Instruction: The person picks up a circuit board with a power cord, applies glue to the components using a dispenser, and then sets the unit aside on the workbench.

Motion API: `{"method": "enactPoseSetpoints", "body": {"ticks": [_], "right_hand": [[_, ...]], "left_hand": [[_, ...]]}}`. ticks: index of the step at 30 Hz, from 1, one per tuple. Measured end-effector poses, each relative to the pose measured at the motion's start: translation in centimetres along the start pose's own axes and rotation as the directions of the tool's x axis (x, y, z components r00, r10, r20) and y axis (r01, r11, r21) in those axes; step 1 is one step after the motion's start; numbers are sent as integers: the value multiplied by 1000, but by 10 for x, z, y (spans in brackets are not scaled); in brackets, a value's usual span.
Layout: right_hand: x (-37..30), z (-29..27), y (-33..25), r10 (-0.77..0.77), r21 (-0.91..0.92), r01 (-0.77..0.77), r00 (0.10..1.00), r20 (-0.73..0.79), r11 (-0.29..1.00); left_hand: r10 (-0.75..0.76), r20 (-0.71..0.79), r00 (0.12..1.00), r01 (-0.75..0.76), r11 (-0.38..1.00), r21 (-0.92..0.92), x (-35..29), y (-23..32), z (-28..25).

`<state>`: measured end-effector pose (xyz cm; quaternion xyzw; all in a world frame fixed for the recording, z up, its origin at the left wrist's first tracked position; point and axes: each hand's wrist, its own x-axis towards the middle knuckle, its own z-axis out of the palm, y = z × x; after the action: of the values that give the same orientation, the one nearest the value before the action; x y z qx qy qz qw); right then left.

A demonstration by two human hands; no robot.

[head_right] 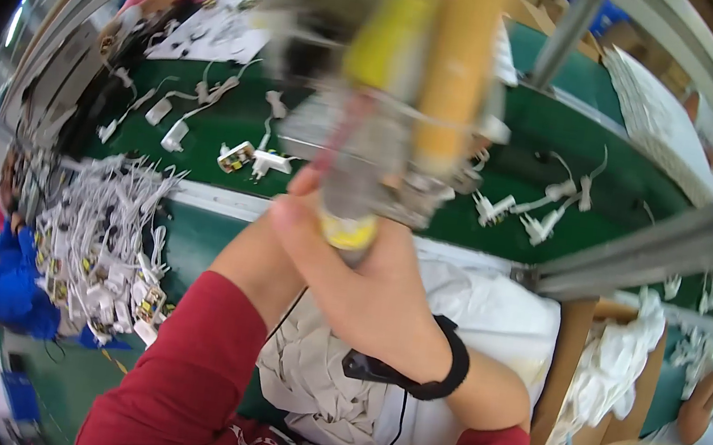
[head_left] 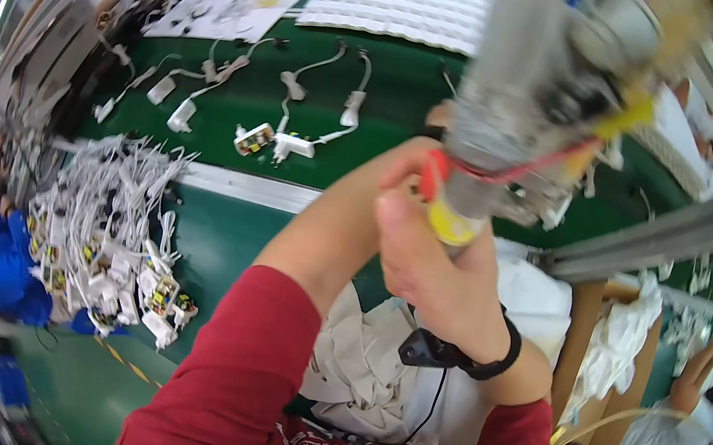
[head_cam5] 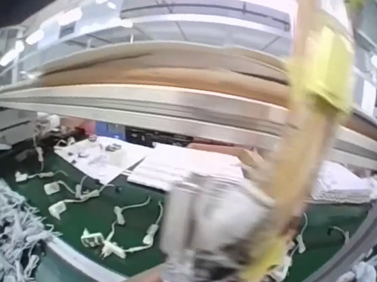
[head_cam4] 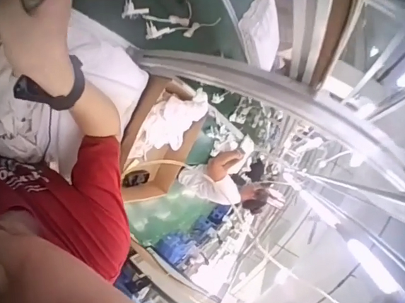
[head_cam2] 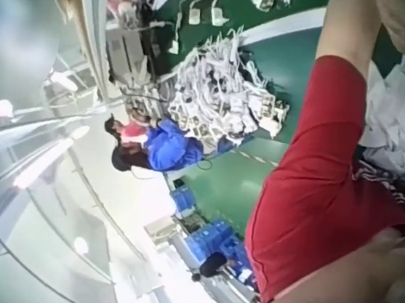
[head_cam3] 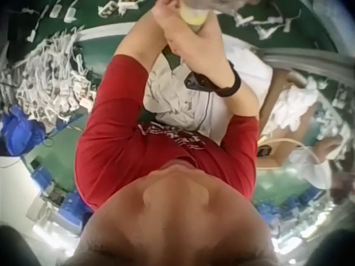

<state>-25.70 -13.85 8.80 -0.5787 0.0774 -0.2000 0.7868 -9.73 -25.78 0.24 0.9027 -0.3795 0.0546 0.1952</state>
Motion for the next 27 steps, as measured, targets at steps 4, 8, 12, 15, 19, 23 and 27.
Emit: {"method": "enactPoseSetpoints", "body": {"ticks": [4, 8, 12, 15, 19, 23, 27], "right_hand": [[-4, 10, -6, 120, 49, -123, 991, 60, 991], [0, 9, -10, 113, 66, -117, 992, 51, 991], [1, 11, -7, 114, 19, -115, 993, 39, 993], [-1, 8, -6, 94, -49, -92, 995, 42, 995], [0, 7, -7, 173, 60, -175, 984, 39, 983], [3, 2, -9, 121, 47, -122, 992, 31, 991], [5, -2, -11, 137, 65, -141, 989, 54, 988]], "left_hand": [[-112, -71, 991, 112, 994, 5, 2, 19, 7], [-137, -90, 986, 137, 991, -3, 12, 25, 14], [-115, -73, 991, 117, 993, 16, 14, 11, 20], [-71, -56, 996, 72, 997, 16, 14, 18, 28], [-1, -28, 1000, 2, 1000, 17, 24, 15, 39], [66, 4, 998, -66, 998, 21, 2, 20, 57], [89, 29, 996, -91, 995, 50, -2, -6, 63]]}}
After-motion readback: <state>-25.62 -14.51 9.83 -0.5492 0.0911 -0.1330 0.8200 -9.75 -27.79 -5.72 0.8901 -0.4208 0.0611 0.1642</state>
